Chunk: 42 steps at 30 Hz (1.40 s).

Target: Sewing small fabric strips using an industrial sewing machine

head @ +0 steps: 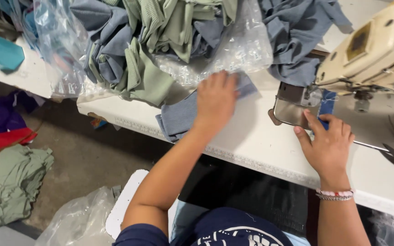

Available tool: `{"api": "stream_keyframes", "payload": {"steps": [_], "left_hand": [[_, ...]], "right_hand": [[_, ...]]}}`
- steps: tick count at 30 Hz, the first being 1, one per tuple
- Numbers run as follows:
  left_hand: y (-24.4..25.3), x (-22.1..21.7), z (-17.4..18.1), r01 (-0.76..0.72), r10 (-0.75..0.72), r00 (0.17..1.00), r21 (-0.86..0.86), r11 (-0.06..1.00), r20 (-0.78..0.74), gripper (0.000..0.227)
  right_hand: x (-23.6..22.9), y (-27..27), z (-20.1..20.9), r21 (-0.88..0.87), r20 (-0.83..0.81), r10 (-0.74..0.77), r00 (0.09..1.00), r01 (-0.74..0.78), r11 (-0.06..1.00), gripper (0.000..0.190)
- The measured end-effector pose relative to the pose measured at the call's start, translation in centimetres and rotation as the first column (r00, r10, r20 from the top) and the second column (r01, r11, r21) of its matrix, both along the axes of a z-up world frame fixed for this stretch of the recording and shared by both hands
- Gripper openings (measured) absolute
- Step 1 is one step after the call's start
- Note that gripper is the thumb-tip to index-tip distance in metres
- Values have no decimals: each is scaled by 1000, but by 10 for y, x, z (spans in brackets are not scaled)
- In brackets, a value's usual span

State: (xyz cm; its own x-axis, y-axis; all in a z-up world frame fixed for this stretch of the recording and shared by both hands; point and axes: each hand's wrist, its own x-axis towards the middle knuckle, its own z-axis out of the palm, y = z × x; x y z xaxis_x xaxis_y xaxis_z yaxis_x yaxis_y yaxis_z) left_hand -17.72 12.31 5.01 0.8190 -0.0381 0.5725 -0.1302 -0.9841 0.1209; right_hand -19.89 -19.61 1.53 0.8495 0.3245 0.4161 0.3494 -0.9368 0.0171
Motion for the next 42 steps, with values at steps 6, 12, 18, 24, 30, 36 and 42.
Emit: {"api": "stream_keyframes", "payload": {"steps": [6, 12, 18, 24, 30, 36, 42], "left_hand": [[16, -14, 52, 115, -135, 991, -470, 875, -7, 18], [-2, -21, 116, 446, -514, 857, -560, 698, 40, 25], [-39, -43, 74, 336, -359, 918, -150, 930, -168, 51], [-75, -122, 16, 469, -457, 816, -59, 881, -355, 54], [-46, -133, 0, 500, -465, 848, 91, 861, -256, 40], [-62, -122, 75, 507, -532, 840, -191, 840, -106, 15], [-68, -103, 158, 457, -577, 779, -408, 790, -245, 29]], "right_hand": [[-3, -8, -8, 183, 51, 65, 997, -73, 980, 41], [-28, 4, 36, 527, 98, 190, 977, -213, 823, 36], [-44, -36, 42, 489, 107, 122, 987, -159, 858, 36], [-24, -149, -1, 385, 168, -7, 986, -59, 921, 41], [-32, -138, 0, 459, 83, -26, 996, -15, 888, 37], [-65, -4, 74, 794, -92, 486, 869, -231, 562, 68], [-93, 15, 59, 822, -539, 467, 701, 318, 472, 67]]}}
